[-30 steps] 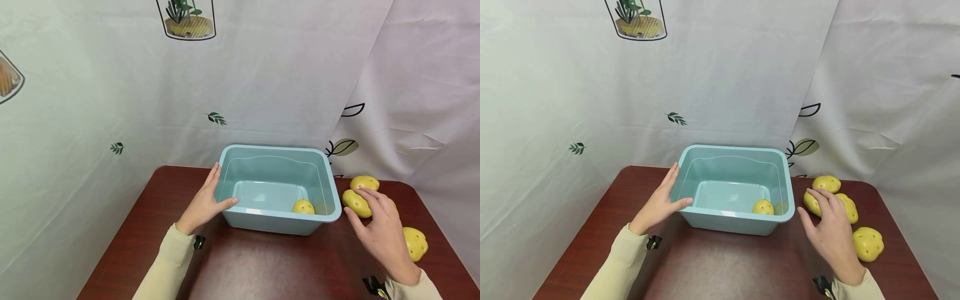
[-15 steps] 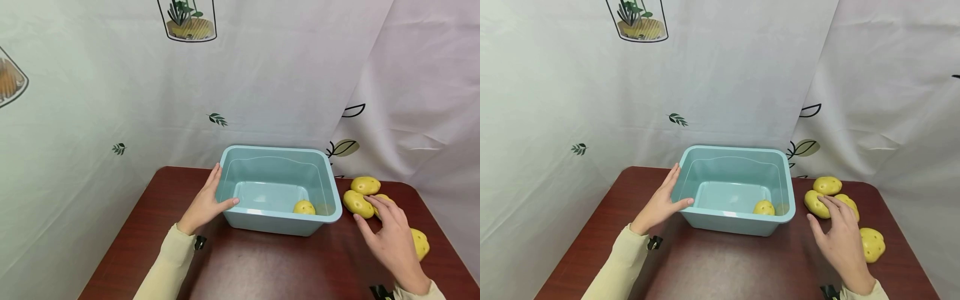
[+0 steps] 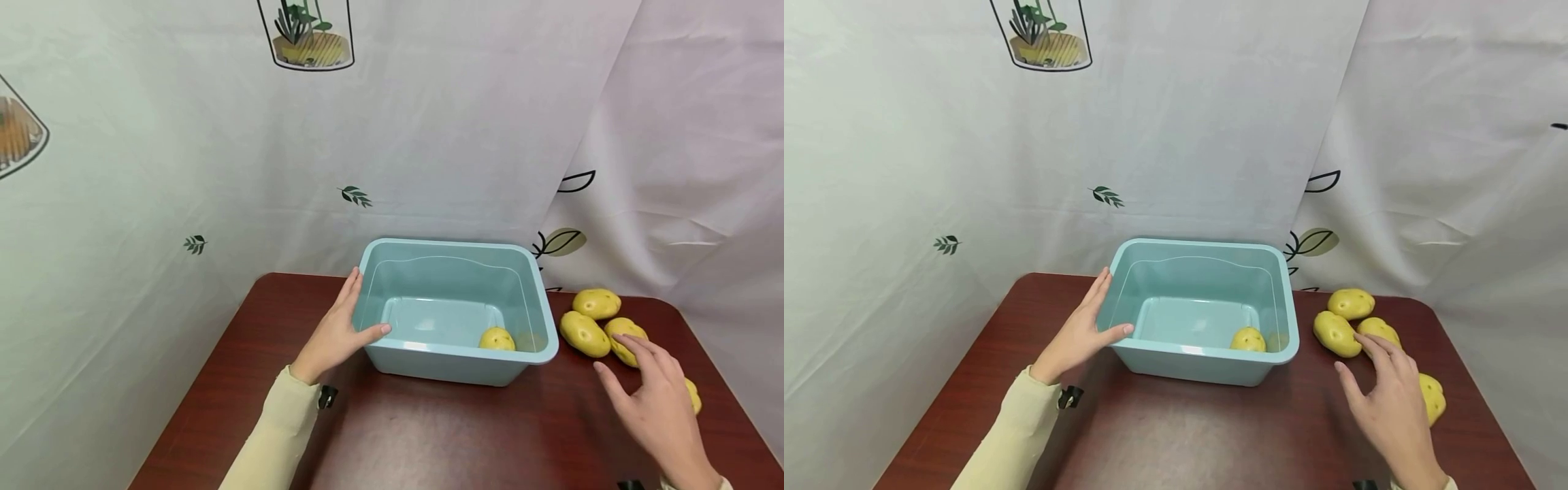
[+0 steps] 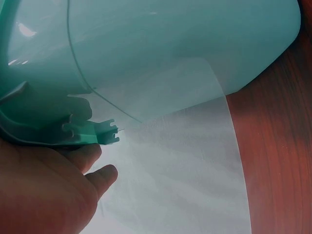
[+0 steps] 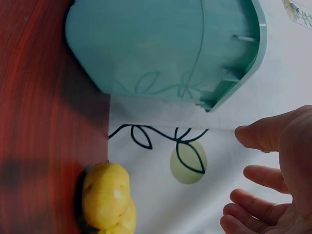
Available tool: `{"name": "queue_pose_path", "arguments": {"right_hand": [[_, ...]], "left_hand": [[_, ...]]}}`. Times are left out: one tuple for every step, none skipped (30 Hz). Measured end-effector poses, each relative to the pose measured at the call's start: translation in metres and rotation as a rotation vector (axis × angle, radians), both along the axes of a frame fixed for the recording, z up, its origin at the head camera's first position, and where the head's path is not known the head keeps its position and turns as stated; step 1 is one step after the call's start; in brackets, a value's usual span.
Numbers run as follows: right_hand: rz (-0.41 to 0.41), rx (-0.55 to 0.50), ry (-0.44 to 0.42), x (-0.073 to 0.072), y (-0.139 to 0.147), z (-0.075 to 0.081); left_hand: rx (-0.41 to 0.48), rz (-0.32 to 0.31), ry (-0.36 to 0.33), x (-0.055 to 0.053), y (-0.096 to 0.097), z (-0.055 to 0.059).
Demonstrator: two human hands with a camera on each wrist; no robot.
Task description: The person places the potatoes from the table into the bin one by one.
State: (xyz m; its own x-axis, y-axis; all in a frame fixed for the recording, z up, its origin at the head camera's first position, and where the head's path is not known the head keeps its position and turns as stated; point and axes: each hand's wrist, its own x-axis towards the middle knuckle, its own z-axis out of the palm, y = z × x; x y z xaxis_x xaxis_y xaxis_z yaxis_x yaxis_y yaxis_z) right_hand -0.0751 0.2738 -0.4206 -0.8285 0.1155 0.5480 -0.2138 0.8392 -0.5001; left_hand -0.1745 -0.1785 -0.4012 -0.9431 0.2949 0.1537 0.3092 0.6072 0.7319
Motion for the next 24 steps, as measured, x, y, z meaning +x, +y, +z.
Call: {"name": "queue_pose_path", "arguments": {"right_hand": [[-0.008, 0.001, -0.008, 0.001, 0.002, -0.001], [-0.017, 0.0, -0.013, 0.002, 0.003, -0.003], [-0.027, 0.0, -0.019, 0.003, 0.005, -0.004], [-0.038, -0.001, -0.031, 0.004, 0.006, -0.005], [-0.049, -0.001, -0.042, 0.005, 0.008, -0.007], [-0.062, 0.001, -0.059, 0.006, 0.01, -0.008], [-0.076, 0.002, -0.075, 0.007, 0.012, -0.009], [-0.086, 0.0, -0.087, 0.007, 0.014, -0.01], [-0.098, 0.0, -0.105, 0.008, 0.016, -0.011], [-0.11, 0.0, -0.121, 0.008, 0.019, -0.012], [-0.122, 0.0, -0.136, 0.009, 0.021, -0.013], [-0.136, 0.002, -0.147, 0.009, 0.024, -0.014], [-0.148, 0.001, -0.155, 0.009, 0.026, -0.015], [-0.16, 0.0, -0.164, 0.009, 0.028, -0.016], [-0.173, 0.002, -0.175, 0.009, 0.03, -0.016], [-0.182, 0.002, -0.182, 0.009, 0.032, -0.017], [-0.19, 0.003, -0.188, 0.009, 0.033, -0.018], [-0.196, 0.006, -0.192, 0.008, 0.035, -0.019], [-0.203, 0.008, -0.203, 0.008, 0.036, -0.02], [-0.209, 0.012, -0.213, 0.008, 0.038, -0.021], [-0.213, 0.016, -0.221, 0.007, 0.039, -0.022], [-0.216, 0.019, -0.226, 0.007, 0.041, -0.023], [-0.219, 0.021, -0.229, 0.007, 0.042, -0.024], [-0.22, 0.024, -0.232, 0.007, 0.044, -0.025]], "left_hand": [[-0.001, 0.001, 0.002, 0.0, 0.0, 0.0], [0.0, 0.001, 0.004, 0.0, 0.0, 0.0], [-0.001, 0.001, 0.005, 0.0, 0.0, 0.0], [-0.002, 0.002, 0.006, 0.0, 0.0, 0.0], [-0.001, 0.002, 0.007, 0.0, 0.0, 0.0], [-0.002, 0.002, 0.007, 0.0, 0.0, 0.0], [-0.001, 0.002, 0.006, 0.0, 0.0, 0.0], [0.0, 0.002, 0.005, 0.001, 0.0, 0.0], [-0.001, 0.003, 0.004, 0.001, 0.0, 0.0], [0.0, 0.003, 0.004, 0.001, 0.0, 0.0], [0.001, 0.003, 0.003, 0.001, 0.0, 0.0], [0.001, 0.002, 0.003, 0.001, 0.0, 0.0], [0.001, 0.002, 0.003, 0.0, 0.0, 0.0], [0.0, 0.002, 0.004, 0.0, 0.0, 0.0], [-0.001, 0.002, 0.005, 0.0, 0.0, 0.0], [-0.001, 0.002, 0.005, 0.001, 0.0, 0.0], [-0.001, 0.002, 0.004, 0.001, -0.001, 0.0], [-0.003, 0.002, 0.004, 0.001, -0.001, 0.0], [-0.003, 0.001, 0.004, 0.001, -0.001, 0.0], [-0.002, 0.0, 0.003, 0.001, -0.001, 0.0], [-0.001, 0.0, 0.003, 0.001, -0.001, 0.0], [-0.001, -0.001, 0.003, 0.001, -0.001, 0.0], [-0.003, -0.001, 0.002, 0.001, -0.001, 0.0], [-0.003, -0.001, 0.001, 0.001, -0.001, 0.0]]}}
